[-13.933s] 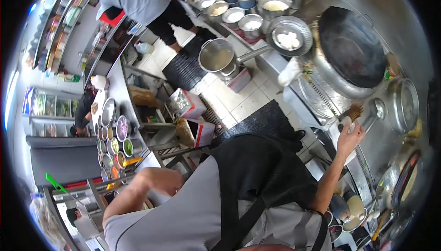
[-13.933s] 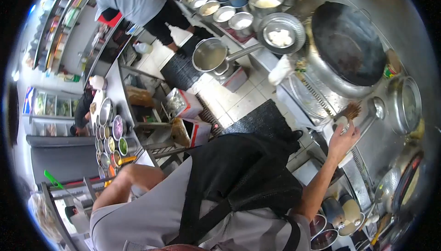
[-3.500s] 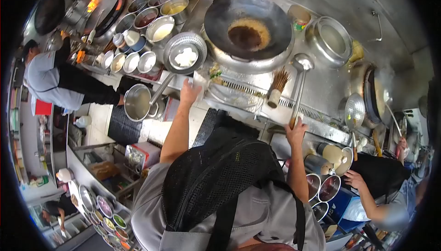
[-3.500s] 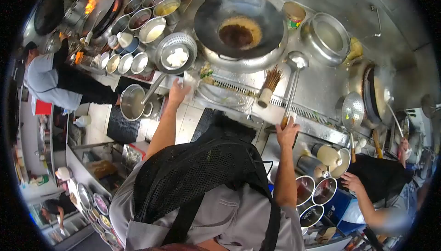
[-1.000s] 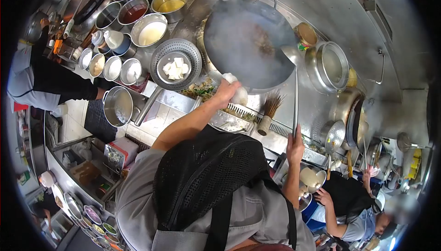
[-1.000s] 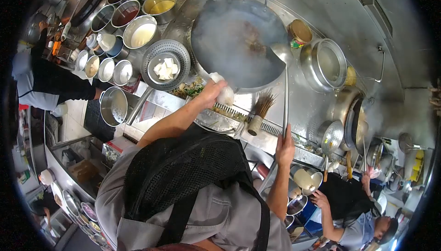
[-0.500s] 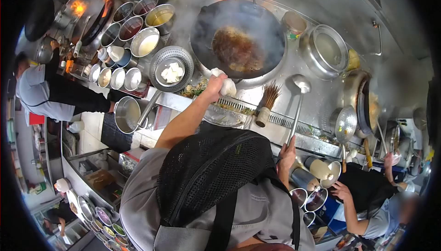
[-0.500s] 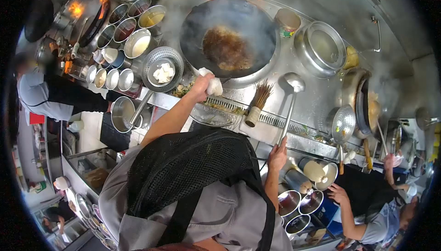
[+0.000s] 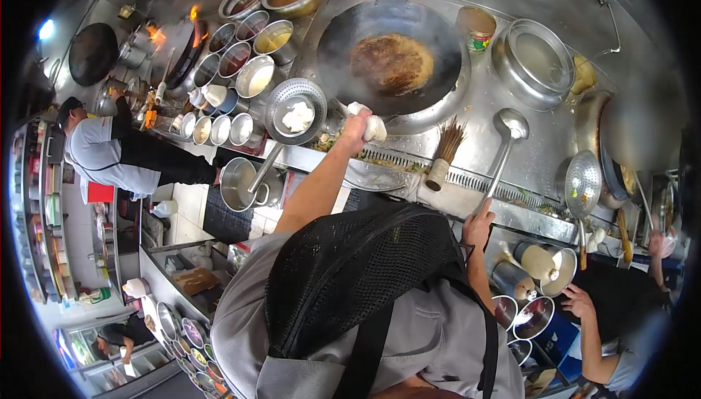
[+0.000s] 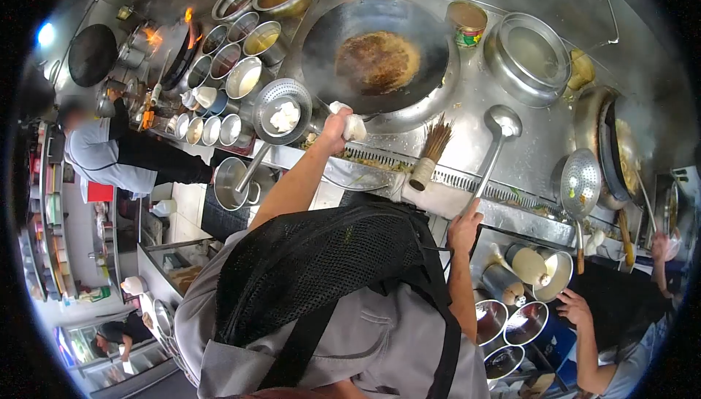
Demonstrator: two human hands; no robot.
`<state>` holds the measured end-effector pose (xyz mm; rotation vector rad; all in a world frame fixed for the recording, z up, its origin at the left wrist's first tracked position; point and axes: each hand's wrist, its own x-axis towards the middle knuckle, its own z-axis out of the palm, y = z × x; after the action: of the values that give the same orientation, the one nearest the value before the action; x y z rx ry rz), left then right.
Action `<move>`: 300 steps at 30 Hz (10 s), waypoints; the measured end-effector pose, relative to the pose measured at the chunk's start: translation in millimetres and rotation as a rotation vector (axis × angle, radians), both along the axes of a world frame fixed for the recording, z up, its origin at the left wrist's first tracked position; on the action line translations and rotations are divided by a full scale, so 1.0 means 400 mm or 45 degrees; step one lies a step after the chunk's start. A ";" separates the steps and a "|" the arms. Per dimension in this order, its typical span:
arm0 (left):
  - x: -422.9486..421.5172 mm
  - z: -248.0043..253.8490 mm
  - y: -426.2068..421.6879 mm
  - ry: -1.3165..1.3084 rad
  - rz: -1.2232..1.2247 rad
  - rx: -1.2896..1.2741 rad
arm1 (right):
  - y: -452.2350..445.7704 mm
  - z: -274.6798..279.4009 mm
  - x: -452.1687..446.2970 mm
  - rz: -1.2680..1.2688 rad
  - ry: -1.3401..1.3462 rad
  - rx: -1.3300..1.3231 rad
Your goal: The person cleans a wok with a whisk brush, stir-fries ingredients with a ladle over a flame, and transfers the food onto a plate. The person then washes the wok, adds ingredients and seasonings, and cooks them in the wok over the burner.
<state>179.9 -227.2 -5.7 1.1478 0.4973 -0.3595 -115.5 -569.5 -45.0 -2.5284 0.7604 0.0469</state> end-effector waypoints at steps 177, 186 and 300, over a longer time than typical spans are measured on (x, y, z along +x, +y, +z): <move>-0.007 -0.010 0.102 -0.018 -0.293 -0.417 | 0.406 0.303 0.943 1.174 0.371 -0.212; 0.003 -0.011 0.105 -0.057 -0.322 -0.290 | 0.656 0.172 1.198 0.629 0.138 0.179; -0.232 0.011 0.527 -0.279 -0.418 0.378 | 0.122 0.400 0.700 -0.075 -0.723 -0.134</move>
<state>87.0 -16.6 -1.3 1.5441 0.1699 -0.4461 164.4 -520.5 115.1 -2.4239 0.6088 -0.7146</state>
